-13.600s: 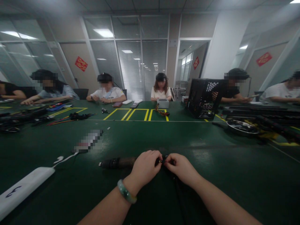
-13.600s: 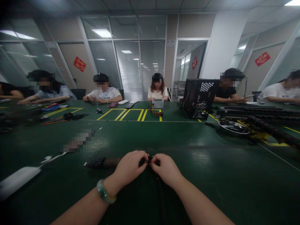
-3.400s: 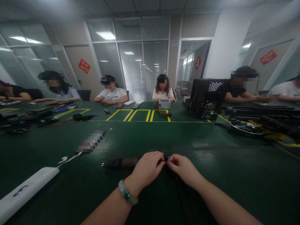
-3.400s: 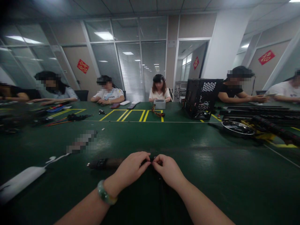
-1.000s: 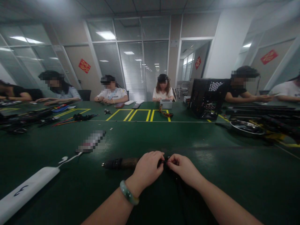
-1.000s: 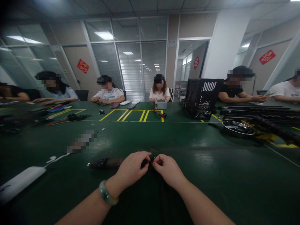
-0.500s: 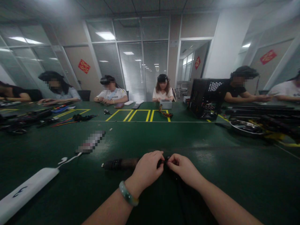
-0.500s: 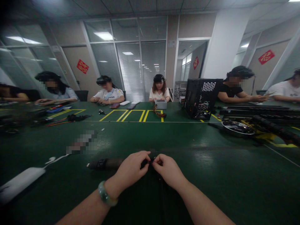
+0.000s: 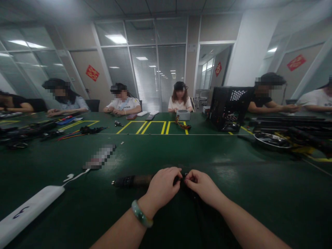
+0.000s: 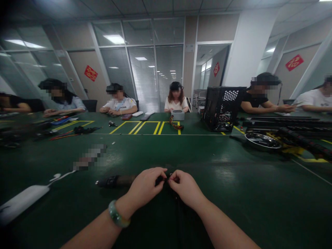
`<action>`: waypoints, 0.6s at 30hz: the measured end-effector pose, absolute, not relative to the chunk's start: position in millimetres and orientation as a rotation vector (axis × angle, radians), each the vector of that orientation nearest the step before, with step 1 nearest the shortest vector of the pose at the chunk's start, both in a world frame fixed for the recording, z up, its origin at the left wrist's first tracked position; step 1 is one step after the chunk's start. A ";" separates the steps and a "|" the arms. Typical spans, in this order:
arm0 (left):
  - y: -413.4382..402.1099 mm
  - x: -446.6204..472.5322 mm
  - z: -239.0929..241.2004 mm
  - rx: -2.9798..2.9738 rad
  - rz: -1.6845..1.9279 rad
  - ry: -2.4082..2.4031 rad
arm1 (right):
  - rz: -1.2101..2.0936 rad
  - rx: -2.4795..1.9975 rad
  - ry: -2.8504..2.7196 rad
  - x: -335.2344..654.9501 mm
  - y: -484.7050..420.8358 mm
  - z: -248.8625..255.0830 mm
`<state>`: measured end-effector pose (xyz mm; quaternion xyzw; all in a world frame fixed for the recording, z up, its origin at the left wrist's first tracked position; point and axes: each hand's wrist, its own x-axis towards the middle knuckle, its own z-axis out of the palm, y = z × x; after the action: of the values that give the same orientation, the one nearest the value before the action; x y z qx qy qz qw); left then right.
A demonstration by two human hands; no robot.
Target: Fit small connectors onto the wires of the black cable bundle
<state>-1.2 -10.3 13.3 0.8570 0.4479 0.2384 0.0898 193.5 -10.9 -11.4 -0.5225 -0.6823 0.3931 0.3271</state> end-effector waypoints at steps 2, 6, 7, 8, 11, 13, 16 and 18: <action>-11.2 -1.2 14.2 2.548 0.706 1.341 | 1.022 -1.371 -1.782 193.5 -11.0 -12.0; -11.9 -1.7 15.4 2.548 0.710 1.329 | 1.011 -1.354 -1.790 193.7 -11.2 -12.5; -11.8 -1.7 15.6 2.550 0.713 1.325 | 1.012 -1.350 -1.795 193.7 -11.2 -12.5; -11.7 -1.8 15.6 2.552 0.712 1.321 | 1.011 -1.351 -1.798 193.8 -11.1 -12.5; -10.7 -1.7 14.9 2.563 0.705 1.304 | 1.003 -1.361 -1.807 193.7 -10.5 -12.4; -9.6 -1.7 13.4 2.566 0.707 1.298 | 1.005 -1.372 -1.813 193.5 -10.1 -12.2; -7.6 -1.9 10.2 2.566 0.712 1.288 | 1.011 -1.380 -1.833 193.4 -9.9 -11.1; -6.9 -2.0 8.8 2.569 0.711 1.280 | 0.999 -1.376 -1.855 193.6 -10.3 -9.9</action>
<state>-2.0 -6.9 8.8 0.8651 0.4311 0.2394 0.0920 193.6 -10.3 -9.9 -0.5204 -0.7013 0.3778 0.3076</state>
